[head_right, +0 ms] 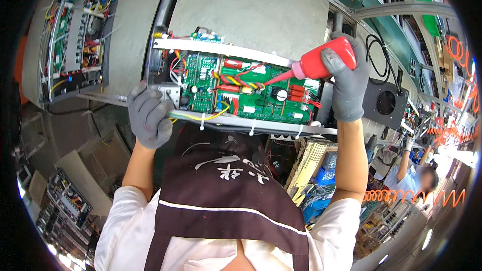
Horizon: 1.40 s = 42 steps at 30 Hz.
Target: Apply adhesive or sealant to electrical components inside a metal chassis using a precision applicator bottle.
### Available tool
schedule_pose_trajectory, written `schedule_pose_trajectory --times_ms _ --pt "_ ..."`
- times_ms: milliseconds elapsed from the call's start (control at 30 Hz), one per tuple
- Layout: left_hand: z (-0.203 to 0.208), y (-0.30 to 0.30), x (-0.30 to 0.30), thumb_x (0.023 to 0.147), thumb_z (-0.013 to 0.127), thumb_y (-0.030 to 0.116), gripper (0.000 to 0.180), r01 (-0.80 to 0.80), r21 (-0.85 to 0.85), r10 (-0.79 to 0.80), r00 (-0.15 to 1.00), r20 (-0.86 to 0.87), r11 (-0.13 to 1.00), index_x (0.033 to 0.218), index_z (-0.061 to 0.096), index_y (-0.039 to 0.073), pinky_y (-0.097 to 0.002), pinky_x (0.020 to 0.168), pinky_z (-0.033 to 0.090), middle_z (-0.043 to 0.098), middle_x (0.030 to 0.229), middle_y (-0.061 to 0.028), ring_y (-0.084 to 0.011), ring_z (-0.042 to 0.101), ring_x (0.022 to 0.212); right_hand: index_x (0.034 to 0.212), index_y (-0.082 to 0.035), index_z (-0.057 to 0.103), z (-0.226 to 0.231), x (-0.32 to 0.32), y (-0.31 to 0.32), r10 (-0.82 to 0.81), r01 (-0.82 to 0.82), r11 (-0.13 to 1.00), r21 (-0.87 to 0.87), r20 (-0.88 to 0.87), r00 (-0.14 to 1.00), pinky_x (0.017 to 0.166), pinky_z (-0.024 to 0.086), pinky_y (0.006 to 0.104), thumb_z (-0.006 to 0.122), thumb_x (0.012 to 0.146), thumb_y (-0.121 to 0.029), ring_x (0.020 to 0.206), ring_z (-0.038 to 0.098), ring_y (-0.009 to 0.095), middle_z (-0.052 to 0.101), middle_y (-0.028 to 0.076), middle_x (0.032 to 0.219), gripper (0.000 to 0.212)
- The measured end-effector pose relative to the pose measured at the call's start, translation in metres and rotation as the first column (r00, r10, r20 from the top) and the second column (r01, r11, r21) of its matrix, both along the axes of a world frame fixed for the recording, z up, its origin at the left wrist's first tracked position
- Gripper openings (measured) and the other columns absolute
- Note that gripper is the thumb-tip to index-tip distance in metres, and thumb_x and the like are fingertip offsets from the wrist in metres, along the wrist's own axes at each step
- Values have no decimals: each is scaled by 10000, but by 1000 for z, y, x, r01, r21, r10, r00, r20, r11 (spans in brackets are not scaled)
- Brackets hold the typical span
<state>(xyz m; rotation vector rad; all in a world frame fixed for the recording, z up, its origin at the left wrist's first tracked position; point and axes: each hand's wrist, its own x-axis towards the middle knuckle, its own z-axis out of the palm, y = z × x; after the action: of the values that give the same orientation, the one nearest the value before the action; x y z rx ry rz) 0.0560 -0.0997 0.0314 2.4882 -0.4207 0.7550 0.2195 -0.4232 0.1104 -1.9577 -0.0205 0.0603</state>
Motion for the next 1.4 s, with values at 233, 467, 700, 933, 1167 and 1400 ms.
schedule_pose_trajectory --times_ms 233,467,700,933,1167,1400 --pt "69 -54 25 776 666 242 323 -53 125 83 964 -253 991 1069 643 106 -480 947 384 583 960 -74 -274 540 957 1233 41 525 -12 -1 -28 -214 230 880 416 -84 973 874 458 305 678 810 -251 951 585 150 603 76 1030 536" --pt "67 -119 89 746 710 250 197 206 285 -59 891 -450 936 914 683 151 -408 796 360 490 757 -24 -224 490 780 1249 39 507 -22 9 -39 -325 305 684 663 -98 941 890 470 334 621 889 -236 981 598 182 612 101 1057 467" --pt "72 -137 100 755 707 241 144 302 470 -16 853 -522 830 768 618 129 -393 705 345 498 707 -36 -228 500 742 1199 35 530 -25 13 -43 -319 263 633 728 -64 946 944 430 310 585 919 -255 1024 559 149 583 80 1090 407" --pt "63 -142 97 762 691 206 127 320 513 -35 871 -490 796 739 611 111 -406 676 358 520 721 -54 -251 516 746 1009 -42 625 -21 13 -44 -294 259 656 709 -76 953 523 386 233 664 866 -258 603 510 77 601 16 777 262" --pt "70 -151 111 812 589 121 115 441 642 -115 868 -484 627 705 587 77 -398 646 378 536 716 -73 -250 541 740 999 -14 633 -22 15 -43 -307 286 633 719 -106 946 514 408 220 653 883 -255 578 536 88 600 42 741 268" --pt "67 -158 100 707 588 83 33 418 752 -167 906 -390 510 715 619 89 -390 656 384 540 719 -71 -242 544 762 901 -65 615 -16 11 -45 -317 292 563 773 -125 940 540 418 232 637 884 -305 587 526 88 582 15 724 242"
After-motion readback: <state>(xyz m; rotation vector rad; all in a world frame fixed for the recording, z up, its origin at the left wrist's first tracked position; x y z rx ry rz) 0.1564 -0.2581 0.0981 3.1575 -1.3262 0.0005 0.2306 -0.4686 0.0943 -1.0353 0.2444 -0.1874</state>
